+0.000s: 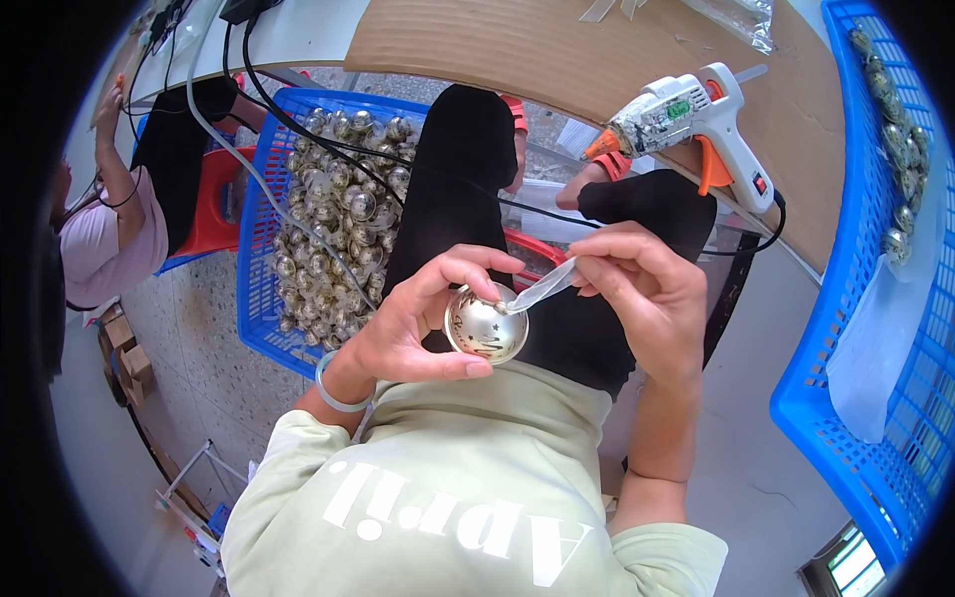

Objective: Gluing small white ribbons onto gold spherical ornaments using a hot glue gun.

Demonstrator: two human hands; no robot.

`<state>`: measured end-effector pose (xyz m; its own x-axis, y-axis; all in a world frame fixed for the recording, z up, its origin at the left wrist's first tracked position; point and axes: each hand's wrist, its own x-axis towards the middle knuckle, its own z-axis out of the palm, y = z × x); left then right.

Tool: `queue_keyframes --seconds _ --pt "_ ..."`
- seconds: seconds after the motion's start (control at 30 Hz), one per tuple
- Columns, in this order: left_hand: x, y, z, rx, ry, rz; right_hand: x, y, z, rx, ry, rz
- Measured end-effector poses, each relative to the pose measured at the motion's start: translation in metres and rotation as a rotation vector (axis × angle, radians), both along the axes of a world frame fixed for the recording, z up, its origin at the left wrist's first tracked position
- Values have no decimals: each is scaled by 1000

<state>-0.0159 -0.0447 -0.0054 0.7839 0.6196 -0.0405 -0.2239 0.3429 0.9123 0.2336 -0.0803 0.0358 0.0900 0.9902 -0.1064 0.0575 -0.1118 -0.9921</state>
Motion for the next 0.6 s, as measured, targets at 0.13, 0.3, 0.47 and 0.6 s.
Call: queue_keyframes --seconds 0.13,0.3,0.47,0.6 --pt "6 2 4 95 -35 31 0 11 -18 -210 222 39" --pt "10 4 10 316 -8 35 -7 21 -37 -344 456 173" --pt "24 7 4 316 -124 112 -13 24 -41 -395 467 144" --pt "33 12 13 217 37 280 -18 13 -12 92 -360 -222"
